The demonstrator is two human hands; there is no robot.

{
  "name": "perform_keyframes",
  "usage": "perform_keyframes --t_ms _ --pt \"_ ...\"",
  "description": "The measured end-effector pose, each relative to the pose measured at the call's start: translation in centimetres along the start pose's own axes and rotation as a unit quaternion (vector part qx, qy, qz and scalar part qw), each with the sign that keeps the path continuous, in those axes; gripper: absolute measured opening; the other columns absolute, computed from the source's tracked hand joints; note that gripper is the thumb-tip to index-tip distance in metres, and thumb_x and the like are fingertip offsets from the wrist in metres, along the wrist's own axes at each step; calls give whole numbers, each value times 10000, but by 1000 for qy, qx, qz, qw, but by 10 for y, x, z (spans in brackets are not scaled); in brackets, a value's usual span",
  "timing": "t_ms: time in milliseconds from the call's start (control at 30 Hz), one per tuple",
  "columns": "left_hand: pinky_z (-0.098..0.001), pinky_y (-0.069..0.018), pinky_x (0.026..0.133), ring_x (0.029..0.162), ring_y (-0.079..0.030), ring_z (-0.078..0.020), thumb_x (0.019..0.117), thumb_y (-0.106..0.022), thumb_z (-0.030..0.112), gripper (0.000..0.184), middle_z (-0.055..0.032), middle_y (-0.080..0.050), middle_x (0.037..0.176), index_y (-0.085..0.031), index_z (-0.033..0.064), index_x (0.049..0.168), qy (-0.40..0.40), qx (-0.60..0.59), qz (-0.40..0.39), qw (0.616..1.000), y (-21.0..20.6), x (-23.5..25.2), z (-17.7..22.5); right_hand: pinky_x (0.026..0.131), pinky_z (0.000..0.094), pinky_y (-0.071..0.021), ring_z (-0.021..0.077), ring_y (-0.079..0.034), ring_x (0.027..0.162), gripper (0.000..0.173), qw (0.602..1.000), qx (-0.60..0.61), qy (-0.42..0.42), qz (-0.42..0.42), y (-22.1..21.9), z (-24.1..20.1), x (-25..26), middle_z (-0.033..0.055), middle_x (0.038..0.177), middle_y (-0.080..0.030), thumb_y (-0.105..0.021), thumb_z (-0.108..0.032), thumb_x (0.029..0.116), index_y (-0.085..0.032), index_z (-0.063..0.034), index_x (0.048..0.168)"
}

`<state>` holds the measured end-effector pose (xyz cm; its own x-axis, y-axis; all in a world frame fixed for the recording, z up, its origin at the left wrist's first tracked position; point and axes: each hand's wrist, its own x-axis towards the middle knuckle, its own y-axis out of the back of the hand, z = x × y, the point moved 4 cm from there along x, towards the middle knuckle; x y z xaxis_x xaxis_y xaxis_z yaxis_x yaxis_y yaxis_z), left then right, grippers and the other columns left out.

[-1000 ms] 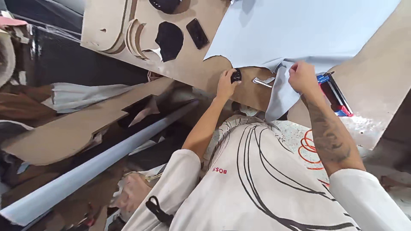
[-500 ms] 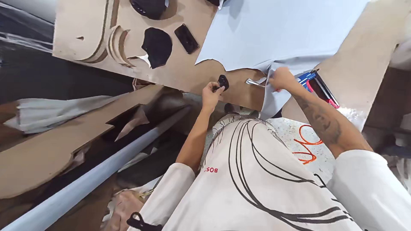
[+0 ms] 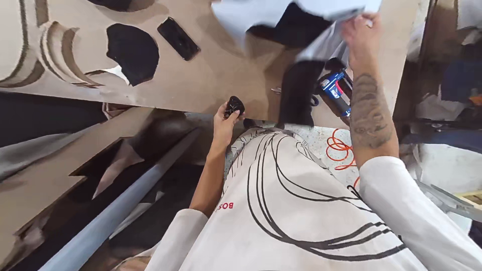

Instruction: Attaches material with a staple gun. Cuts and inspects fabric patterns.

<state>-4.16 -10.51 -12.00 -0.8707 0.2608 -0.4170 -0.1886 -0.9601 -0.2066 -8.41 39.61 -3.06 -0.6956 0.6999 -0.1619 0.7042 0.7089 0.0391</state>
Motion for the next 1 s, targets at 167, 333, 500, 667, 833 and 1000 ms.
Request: perform_keyframes --t_ms 167,333,500,667,833,1000 --pt "-409 -644 734 855 -726 -256 962 -719 126 541 -140 -696 1161 -486 51 1444 -32 77 52 995 12 17 9 846 455 -638 236 -734 960 397 896 -404 136 -122 -7 -2 -113 158 1175 -700 -584 -258 1031 -595 44 1288" --pt "-457 -590 955 1133 -668 -230 986 -695 209 455 -111 -598 1385 -595 191 1430 -56 351 -68 932 3 43 23 947 695 -506 518 -588 1172 452 769 -610 -54 -184 1 93 -197 334 1324 -549 -738 -304 919 -668 43 1200" --pt "-569 -405 1146 1431 -400 -364 879 -783 312 535 -106 -455 1544 -635 275 1392 -124 592 -87 792 -20 72 35 925 603 -531 402 -633 1076 417 790 -571 -122 -186 10 102 -226 271 1192 -607 -760 -317 857 -696 72 994" --pt "-629 -375 1113 1409 -430 -369 884 -796 379 455 -100 -549 1452 -686 262 1310 -214 634 -167 724 -44 64 39 768 387 -627 198 -722 858 291 895 -207 -295 -262 22 111 -263 108 1133 -725 -565 -130 970 -679 -14 1212" --pt "-429 -537 1028 1172 -647 -292 995 -678 242 210 -116 -698 1197 -760 88 1111 -271 594 -171 738 -41 75 28 841 589 -552 370 -646 1014 616 836 -476 -15 -273 -4 96 -261 206 1123 -647 -863 -482 754 -667 27 1039" --pt "-392 -557 1009 1135 -683 -238 1008 -657 207 188 -115 -695 1234 -760 56 1050 -280 592 -181 734 -40 73 37 888 718 -456 521 -526 1210 798 738 -580 128 -321 -49 89 -236 270 1295 -563 -885 -480 638 -612 10 1206"
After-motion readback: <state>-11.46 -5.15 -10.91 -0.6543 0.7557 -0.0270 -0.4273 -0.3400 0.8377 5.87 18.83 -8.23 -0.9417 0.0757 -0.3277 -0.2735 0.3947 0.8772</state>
